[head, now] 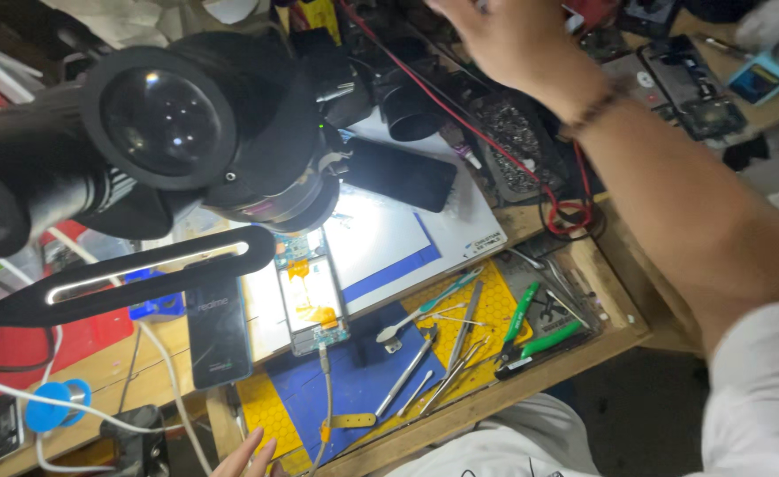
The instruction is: The person manipulates an internal phone circuit board and battery within a chassis, connecting cables by hand and then using multimeter probes to check specific points on the motherboard.
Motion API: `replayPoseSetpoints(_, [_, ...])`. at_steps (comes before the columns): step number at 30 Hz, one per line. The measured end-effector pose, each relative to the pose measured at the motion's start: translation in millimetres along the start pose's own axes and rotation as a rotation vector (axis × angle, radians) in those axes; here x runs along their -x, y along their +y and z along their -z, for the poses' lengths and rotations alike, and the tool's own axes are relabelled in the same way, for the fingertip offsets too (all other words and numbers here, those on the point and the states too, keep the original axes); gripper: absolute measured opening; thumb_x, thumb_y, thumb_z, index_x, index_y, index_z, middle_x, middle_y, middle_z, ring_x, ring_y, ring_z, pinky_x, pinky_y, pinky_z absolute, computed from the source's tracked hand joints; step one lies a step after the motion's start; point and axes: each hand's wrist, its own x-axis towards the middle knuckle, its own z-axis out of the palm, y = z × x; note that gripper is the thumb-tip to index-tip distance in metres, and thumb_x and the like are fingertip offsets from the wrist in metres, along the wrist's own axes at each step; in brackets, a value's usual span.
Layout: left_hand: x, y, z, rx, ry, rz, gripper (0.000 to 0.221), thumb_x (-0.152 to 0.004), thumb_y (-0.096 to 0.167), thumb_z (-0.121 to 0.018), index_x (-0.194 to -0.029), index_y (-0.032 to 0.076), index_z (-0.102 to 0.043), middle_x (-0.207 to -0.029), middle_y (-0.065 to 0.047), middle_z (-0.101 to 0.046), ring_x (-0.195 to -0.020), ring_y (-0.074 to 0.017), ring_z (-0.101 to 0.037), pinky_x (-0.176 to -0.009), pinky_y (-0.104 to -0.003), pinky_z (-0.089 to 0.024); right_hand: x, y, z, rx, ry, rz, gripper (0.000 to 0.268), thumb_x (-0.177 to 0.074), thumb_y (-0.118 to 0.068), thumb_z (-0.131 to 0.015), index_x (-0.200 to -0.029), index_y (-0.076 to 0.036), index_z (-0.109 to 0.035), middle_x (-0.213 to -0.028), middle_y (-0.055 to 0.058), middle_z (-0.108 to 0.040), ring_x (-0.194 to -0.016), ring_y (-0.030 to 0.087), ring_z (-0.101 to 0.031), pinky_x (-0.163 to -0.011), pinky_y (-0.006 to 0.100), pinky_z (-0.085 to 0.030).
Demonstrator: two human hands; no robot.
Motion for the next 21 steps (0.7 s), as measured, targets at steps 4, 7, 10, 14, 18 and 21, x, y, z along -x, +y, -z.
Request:
replayPoseSetpoints(4, [-10.4,-0.4,-10.3,0.018,0.011,-0.029,0.036,-0.072,0.016,-0.081,-0.107,0.02,-0.074,-0.115,-0.008,-0.071,-0.095,-0.024,-0.073,-0.088,-0.038,-0.058,69.9,-29.3,92.6,-0.573,-0.355,-0.635,0.008,-0.104,-0.012,-0.069,-0.104,-0.006,-0.074,-0.087,0.004,-0.075,-0.074,0.014,-0.072,-0.067,0.027,-0.058])
replayPoseSetpoints(7, [-15.8,3.5,-16.8,0.032,0.006,-0.049,0.036,-0.072,0.015,-0.08,-0.107,0.021,-0.074,-0.115,-0.007,-0.072,-0.095,-0.0232,-0.073,-0.088,-0.038,-0.058,126.8,-50.0,112.4,-0.319,-0.476,-0.794,0.013,-0.093,-0.011,-0.072,-0.104,-0.01,-0.078,-0.094,0.004,-0.078,-0.083,0.012,-0.074,-0.075,0.025,-0.057])
replayPoseSetpoints(10, [-19.1,8.6,-19.5,0.039,0.002,-0.063,0.035,-0.073,0.014,-0.079,-0.107,0.021,-0.074,-0.114,-0.006,-0.072,-0.095,-0.0224,-0.072,-0.089,-0.038,-0.057,184.5,-74.0,119.2,-0.256,-0.331,-0.912,0.013,-0.093,-0.011,-0.075,-0.104,-0.006,-0.079,-0.093,0.009,-0.079,-0.08,0.016,-0.073,-0.074,0.028,-0.056])
replayPoseSetpoints(14, [-31.6,19.1,-14.1,0.04,-0.008,-0.083,0.035,-0.074,0.013,-0.078,-0.107,0.021,-0.074,-0.114,-0.005,-0.072,-0.095,-0.0213,-0.071,-0.089,-0.037,-0.056,228.2,-111.0,109.7,-0.353,-0.119,-0.942,0.021,-0.089,-0.011,-0.077,-0.11,-0.006,-0.074,-0.102,0.008,-0.075,-0.087,0.017,-0.072,-0.078,0.028,-0.057])
replayPoseSetpoints(18, [-71.6,69.6,-1.8,0.054,0.03,-0.123,0.034,-0.075,0.011,-0.077,-0.107,0.022,-0.074,-0.114,-0.003,-0.073,-0.095,-0.0203,-0.071,-0.09,-0.037,-0.055,227.2,-141.4,102.9,-0.02,-0.025,-0.586,0.04,-0.073,-0.016,-0.09,-0.104,-0.002,-0.069,-0.102,0.014,-0.063,-0.094,0.03,-0.067,-0.081,0.038,-0.055])
replayPoseSetpoints(21, [-119.9,138.9,25.8,0.007,0.105,-0.09,0.034,-0.075,0.01,-0.076,-0.107,0.022,-0.074,-0.113,-0.002,-0.073,-0.095,-0.0195,-0.07,-0.09,-0.037,-0.055,222.7,-150.5,98.0,0.148,-0.05,-0.554,0.041,-0.071,-0.02,-0.09,-0.1,-0.002,-0.067,-0.099,0.013,-0.061,-0.092,0.035,-0.064,-0.079,0.042,-0.054])
